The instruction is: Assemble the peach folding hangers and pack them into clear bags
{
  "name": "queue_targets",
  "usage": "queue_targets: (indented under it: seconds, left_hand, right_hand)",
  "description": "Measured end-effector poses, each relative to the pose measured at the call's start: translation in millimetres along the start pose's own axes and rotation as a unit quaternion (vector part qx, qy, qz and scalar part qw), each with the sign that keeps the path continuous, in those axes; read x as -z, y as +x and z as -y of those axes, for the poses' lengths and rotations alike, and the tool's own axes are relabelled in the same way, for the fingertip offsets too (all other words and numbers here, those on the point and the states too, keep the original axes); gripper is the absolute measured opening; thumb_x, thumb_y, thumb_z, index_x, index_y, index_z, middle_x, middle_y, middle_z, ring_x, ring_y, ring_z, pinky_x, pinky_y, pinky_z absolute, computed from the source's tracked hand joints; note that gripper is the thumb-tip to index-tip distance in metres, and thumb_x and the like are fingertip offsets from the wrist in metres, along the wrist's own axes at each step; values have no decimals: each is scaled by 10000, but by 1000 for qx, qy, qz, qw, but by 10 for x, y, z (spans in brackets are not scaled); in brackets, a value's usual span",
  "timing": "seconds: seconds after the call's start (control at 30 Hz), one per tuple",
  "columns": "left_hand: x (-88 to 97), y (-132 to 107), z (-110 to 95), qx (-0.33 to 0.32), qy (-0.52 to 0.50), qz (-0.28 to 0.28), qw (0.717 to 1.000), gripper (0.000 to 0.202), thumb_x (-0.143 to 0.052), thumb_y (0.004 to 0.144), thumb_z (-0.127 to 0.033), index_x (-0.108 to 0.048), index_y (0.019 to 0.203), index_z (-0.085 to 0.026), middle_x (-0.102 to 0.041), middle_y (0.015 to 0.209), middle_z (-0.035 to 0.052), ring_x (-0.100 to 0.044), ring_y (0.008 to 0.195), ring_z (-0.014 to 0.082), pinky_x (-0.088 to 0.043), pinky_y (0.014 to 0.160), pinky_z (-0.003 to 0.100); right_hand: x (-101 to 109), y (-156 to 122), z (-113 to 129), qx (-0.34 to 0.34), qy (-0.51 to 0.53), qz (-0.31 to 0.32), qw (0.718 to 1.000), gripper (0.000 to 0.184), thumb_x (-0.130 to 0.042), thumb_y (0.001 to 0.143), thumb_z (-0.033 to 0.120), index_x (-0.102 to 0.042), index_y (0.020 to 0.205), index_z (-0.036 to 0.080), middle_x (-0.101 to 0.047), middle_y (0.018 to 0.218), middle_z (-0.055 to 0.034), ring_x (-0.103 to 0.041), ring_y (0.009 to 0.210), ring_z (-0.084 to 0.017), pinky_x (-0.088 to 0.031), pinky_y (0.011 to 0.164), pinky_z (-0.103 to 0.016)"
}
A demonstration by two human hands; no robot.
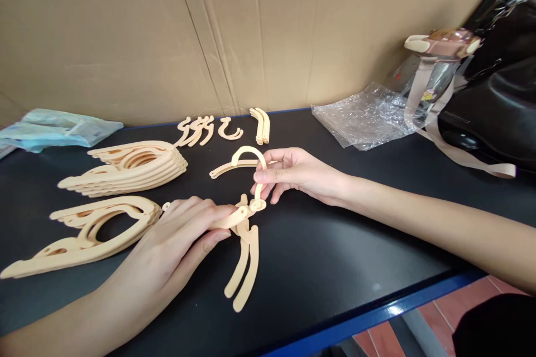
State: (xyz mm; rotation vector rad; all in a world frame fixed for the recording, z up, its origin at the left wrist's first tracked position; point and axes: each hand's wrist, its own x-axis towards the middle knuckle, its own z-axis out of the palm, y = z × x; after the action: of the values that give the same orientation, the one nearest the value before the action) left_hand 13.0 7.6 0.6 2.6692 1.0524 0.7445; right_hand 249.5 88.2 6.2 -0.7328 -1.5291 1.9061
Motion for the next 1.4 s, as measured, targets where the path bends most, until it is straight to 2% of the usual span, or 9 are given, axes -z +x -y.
queue_targets:
  seconds: [0.13, 0.33, 0.57, 0.73, 0.87, 1.1, 1.4]
  left_hand:
    - [11, 5, 0, -11, -5, 8, 1000, 231, -396, 1043, -135, -521, 1218, -219, -570, 884, -35, -455, 781, 162, -299, 728, 299]
    - [-2, 4, 14, -15, 12, -3, 1000, 217, -393, 1043, -135, -525, 1201, -205, -574, 880, -30, -460, 779, 165, -300, 729, 298]
    - [-2, 33, 21, -11, -20, 5, 1000, 220, -405, 1051, -175, -533, 1219, -237, -578, 867, -44, -475, 779, 148, -319, 750, 283]
    - [17, 40, 12, -12, -42, 9, 999, 226, -410, 1050, -175, -538, 1225, -239, -578, 856, -42, -501, 790, 140, -339, 766, 271]
    - [22, 41, 7, -23, -41, 8, 999, 229, -410, 1047, -156, -546, 1215, -230, -584, 862, -35, -510, 787, 137, -348, 771, 270]
    - [-25, 10, 20, -41, 39, -18, 998, 258, -380, 1054, -159, -546, 1244, -213, -594, 827, -22, -495, 733, 151, -339, 699, 294]
    - [-31, -11, 27, -48, 98, -1, 994, 350, -393, 1023, -64, -504, 1336, -172, -589, 824, -17, -478, 723, 154, -306, 675, 306]
  right_hand:
    - [-1, 5, -3, 1, -11, 3, 1000, 171, -735, 871, 285, -625, 821, 165, -749, 735, 4, -699, 640, -79, -518, 555, -142]
    - [-15, -10, 11, 6, -1, 1, 1000, 196, -761, 842, 304, -620, 806, 172, -758, 753, 8, -688, 631, -74, -483, 551, -146]
    - [-50, -17, 1, 4, -33, -5, 999, 198, -782, 809, 289, -622, 807, 174, -737, 712, 11, -658, 620, -85, -460, 551, -174]
    - [-61, -3, -15, 8, -25, -26, 999, 214, -824, 752, 273, -642, 790, 167, -688, 696, 31, -585, 598, -71, -454, 564, -190]
    - [-76, -6, -15, 6, -31, -26, 999, 221, -812, 765, 272, -619, 769, 164, -677, 684, 32, -541, 587, -60, -432, 586, -191]
    - [-115, -21, -22, 12, -57, -57, 997, 275, -814, 760, 312, -581, 725, 170, -666, 656, 30, -510, 580, -67, -399, 588, -209]
    - [-140, -6, -24, 20, -78, -90, 993, 323, -829, 736, 375, -576, 695, 178, -679, 649, 15, -511, 557, -79, -387, 563, -232]
